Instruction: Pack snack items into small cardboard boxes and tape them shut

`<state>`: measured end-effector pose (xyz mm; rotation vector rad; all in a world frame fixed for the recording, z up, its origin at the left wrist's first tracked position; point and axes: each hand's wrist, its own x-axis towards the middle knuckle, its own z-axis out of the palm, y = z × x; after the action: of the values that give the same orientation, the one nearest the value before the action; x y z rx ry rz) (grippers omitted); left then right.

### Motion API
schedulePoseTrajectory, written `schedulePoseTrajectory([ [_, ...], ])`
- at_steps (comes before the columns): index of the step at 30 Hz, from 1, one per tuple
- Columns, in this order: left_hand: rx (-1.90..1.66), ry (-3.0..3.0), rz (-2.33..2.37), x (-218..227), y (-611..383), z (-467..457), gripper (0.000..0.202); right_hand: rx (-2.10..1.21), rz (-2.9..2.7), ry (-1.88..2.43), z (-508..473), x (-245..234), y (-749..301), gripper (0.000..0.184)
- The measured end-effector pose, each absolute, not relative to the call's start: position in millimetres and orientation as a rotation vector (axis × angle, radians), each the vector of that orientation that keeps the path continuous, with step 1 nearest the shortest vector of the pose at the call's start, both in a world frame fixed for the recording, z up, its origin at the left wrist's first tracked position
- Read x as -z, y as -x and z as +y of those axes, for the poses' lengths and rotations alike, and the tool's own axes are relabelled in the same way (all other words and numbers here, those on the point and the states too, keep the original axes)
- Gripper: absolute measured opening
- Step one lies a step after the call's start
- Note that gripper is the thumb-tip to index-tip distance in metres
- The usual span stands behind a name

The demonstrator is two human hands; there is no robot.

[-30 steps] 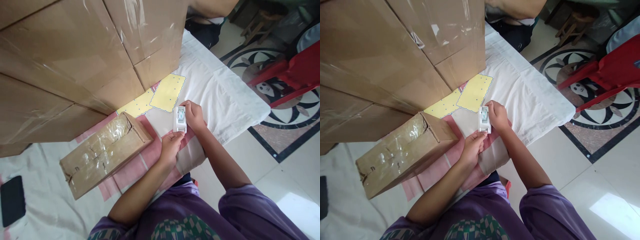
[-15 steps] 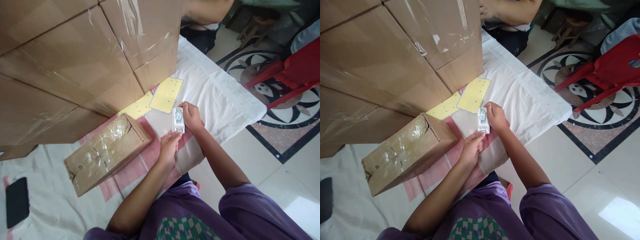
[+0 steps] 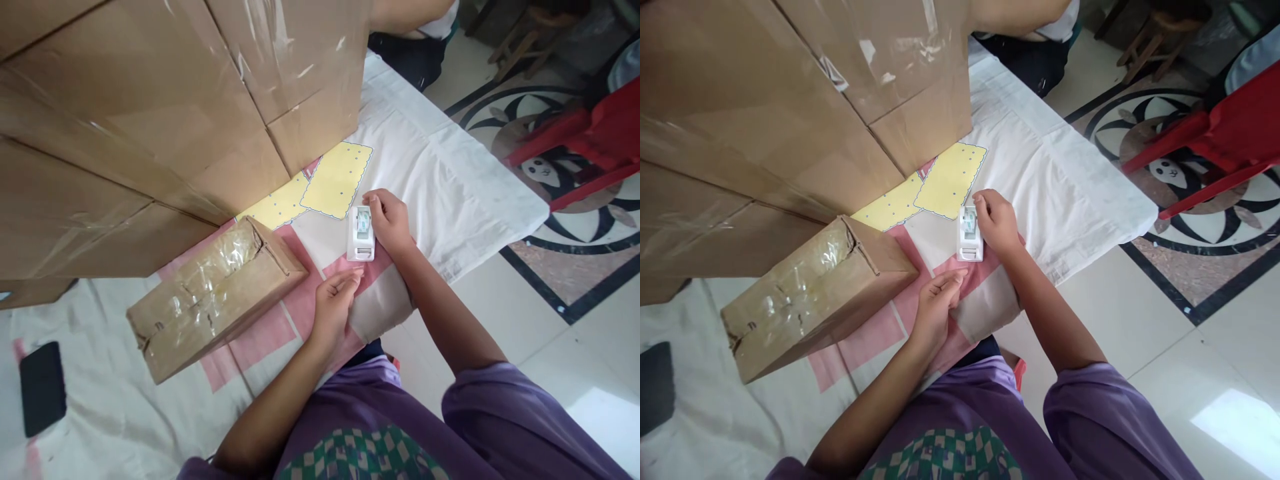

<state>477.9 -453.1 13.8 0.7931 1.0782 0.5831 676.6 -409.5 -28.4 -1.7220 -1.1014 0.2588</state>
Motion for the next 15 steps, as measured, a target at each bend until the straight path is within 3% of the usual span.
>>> schedulePoseTrajectory([
  [5,-0.666,-0.932,1.062,-30.2,-444.1,-459.9,0.031,-0.075,-1.216,1.572,-429.1,-10.2,-669.9,0.032],
  [10,-0.792,-1.234,1.085,-56.8,-407.6,-468.6,0.021,-0.313,-1.727,1.363,-472.9,-79.7,-621.9,0.018],
  [15,-0.903,-1.448,1.096,-63.3,-374.7,-474.4,0.018,-0.386,-1.943,1.325,-491.4,-99.6,-562.1,0.015],
])
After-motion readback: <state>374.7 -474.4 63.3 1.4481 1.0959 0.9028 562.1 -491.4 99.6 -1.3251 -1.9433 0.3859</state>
